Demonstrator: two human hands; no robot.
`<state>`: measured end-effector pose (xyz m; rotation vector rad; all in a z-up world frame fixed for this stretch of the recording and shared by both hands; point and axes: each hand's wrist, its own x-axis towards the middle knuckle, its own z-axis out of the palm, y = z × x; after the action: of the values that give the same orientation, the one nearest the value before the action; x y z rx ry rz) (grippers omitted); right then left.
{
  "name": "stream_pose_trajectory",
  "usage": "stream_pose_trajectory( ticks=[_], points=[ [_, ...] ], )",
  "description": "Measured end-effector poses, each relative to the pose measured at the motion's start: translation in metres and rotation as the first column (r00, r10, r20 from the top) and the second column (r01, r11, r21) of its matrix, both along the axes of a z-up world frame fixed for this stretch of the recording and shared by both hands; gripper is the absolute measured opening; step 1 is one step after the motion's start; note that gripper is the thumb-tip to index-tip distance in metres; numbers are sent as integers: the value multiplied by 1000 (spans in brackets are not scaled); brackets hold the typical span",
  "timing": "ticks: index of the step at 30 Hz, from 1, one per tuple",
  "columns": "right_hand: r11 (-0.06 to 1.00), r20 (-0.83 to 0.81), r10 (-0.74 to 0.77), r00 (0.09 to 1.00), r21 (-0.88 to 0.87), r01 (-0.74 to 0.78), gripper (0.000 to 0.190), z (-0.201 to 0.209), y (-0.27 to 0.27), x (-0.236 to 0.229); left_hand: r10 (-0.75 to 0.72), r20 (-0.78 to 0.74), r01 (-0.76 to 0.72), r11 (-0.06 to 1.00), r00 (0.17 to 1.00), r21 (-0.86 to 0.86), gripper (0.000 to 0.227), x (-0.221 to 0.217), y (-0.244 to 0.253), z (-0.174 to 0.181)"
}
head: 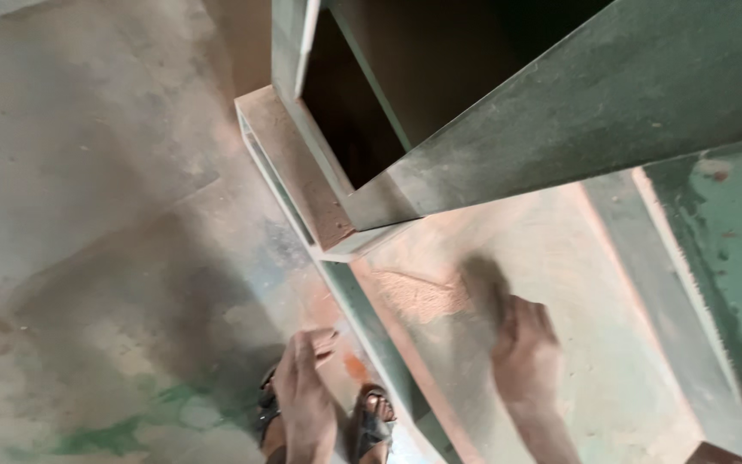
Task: The person sands the edges and flat surfaces of a wooden structure using a sanding block. They move along the structure, focusing on corners and seams to smooth the wood.
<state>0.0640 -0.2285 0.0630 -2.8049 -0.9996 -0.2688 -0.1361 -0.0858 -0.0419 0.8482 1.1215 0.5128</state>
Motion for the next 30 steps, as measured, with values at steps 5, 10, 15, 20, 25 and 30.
stream_pose_trajectory(
  ticks=[5,10,15,20,25,30],
  points=[
    [998,-185,-26,982,44,35,20,-3,48,-20,3,-38,-4,1000,999,-20,56,2,-6,1],
    [983,-203,133,970,154,-103,33,2,94,-53,55,46,-56,998,997,24,56,23,13,22],
    [980,-197,169,966,135,-144,33,7,110,-60,97,52,-90,989,994,-114,55,30,31,38],
    [988,-154,144,977,70,-135,28,-6,108,-64,130,34,-127,989,991,-77,56,18,38,27],
    [1000,-401,11,916,-4,-13,22,-35,126,-106,166,-96,-166,986,981,13,55,-12,49,14],
    [993,-508,98,856,-12,-121,28,-66,148,-177,385,-148,-381,923,911,55,52,-77,71,-3]
  ],
)
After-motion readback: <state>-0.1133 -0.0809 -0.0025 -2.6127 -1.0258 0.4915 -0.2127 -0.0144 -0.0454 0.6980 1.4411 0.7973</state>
